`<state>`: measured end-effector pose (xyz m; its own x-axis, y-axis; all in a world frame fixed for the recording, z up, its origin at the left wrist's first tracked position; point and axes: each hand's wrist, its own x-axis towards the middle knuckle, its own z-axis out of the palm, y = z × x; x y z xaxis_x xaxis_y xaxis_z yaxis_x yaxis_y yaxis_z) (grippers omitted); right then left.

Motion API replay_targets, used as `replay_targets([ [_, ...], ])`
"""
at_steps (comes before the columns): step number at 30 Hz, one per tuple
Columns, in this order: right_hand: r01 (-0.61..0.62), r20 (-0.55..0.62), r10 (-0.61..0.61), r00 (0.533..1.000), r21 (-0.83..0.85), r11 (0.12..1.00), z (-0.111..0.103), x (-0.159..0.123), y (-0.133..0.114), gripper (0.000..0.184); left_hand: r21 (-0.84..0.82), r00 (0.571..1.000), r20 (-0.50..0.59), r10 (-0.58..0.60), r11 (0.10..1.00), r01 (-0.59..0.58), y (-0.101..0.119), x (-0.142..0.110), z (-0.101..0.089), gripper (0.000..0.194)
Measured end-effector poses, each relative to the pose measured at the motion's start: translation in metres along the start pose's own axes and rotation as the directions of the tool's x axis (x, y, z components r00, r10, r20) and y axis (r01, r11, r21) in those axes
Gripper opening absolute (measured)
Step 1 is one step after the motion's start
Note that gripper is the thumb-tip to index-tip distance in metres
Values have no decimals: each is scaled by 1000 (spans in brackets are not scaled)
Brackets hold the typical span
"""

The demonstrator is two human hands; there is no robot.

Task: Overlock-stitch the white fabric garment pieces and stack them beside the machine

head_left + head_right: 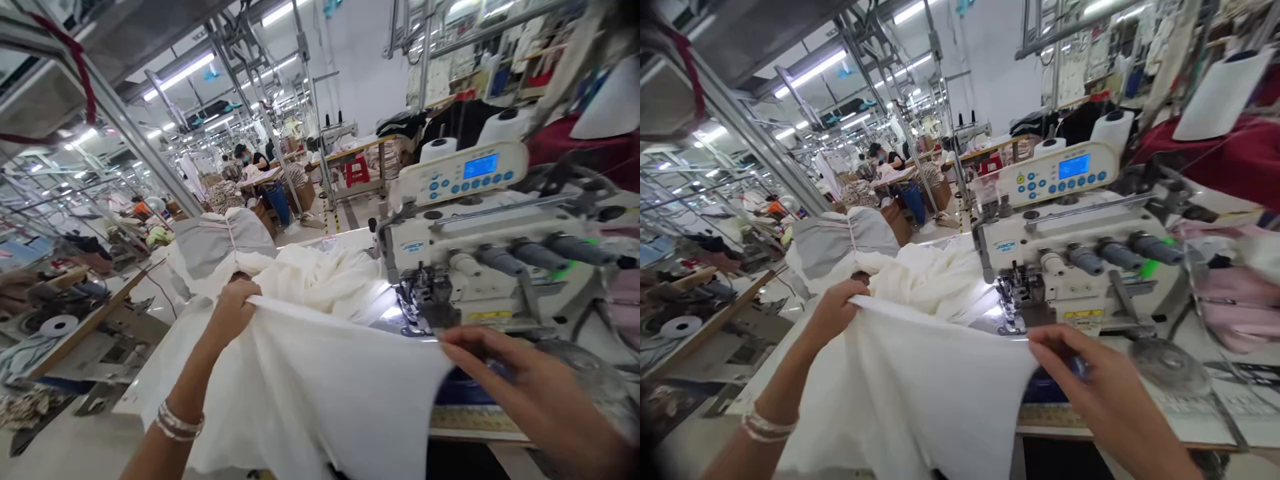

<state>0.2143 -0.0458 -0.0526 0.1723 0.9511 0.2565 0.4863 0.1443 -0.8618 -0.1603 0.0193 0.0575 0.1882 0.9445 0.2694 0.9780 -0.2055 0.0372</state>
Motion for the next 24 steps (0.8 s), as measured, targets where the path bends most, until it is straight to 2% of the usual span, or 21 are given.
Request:
replay_targets([
  [2, -11, 13, 10, 1000, 25, 1000, 5, 13, -2, 34, 75, 997, -33, -75, 994, 77, 16, 9, 20, 33],
  [4, -46, -30, 48, 998, 51, 998, 15, 22, -3, 31, 128, 979, -203, -34, 990, 61, 50, 1, 37, 47],
  [5, -65, -41, 67, 997, 69, 995, 19, 25, -4, 31, 155, 939, -341, 56, 988, -3, 73, -8, 45, 50],
  [6, -85, -39, 88, 995, 91, 992, 23, 26, -4, 31, 173, 863, -449, 231, 970, -170, 98, -18, 53, 50],
  [7, -102, -37, 107, 994, 113, 988, 25, 27, -5, 31, 176, 771, -496, 400, 916, -362, 123, -29, 60, 48],
  [8, -114, -45, 121, 992, 129, 985, 26, 28, -5, 31, 159, 693, -498, 521, 841, -517, 146, -39, 67, 45],
  [10, -115, -101, 130, 986, 141, 983, 24, 26, -5, 32, 61, 696, -431, 574, 788, -612, 181, -50, 78, 37],
  [11, -115, -144, 135, 980, 137, 984, 23, 24, -2, 32, 18, 718, -405, 566, 790, -613, 191, -52, 83, 35],
  [14, -151, -214, 180, 960, 145, 978, 24, 10, 12, 35, -55, 785, -371, 497, 832, -552, 197, -46, 93, 35],
  [15, -171, -173, 203, 964, 182, 968, 27, 2, 18, 35, -71, 799, -363, 479, 841, -536, 195, -42, 94, 35],
  [17, -217, 14, 224, 974, 315, 924, 37, -16, 29, 35, -83, 812, -357, 462, 850, -520, 189, -37, 95, 35],
  [20, -342, 342, 176, 923, 519, 784, 58, -41, 34, 36, -68, 824, -377, 424, 874, -481, 187, -34, 96, 35],
  [22, -379, 417, 152, 896, 541, 751, 67, -51, 30, 33, -59, 837, -381, 393, 893, -446, 188, -35, 98, 35],
  [24, -356, 402, 156, 902, 491, 795, 69, -54, 26, 33, -52, 850, -375, 371, 907, -419, 191, -35, 99, 36],
])
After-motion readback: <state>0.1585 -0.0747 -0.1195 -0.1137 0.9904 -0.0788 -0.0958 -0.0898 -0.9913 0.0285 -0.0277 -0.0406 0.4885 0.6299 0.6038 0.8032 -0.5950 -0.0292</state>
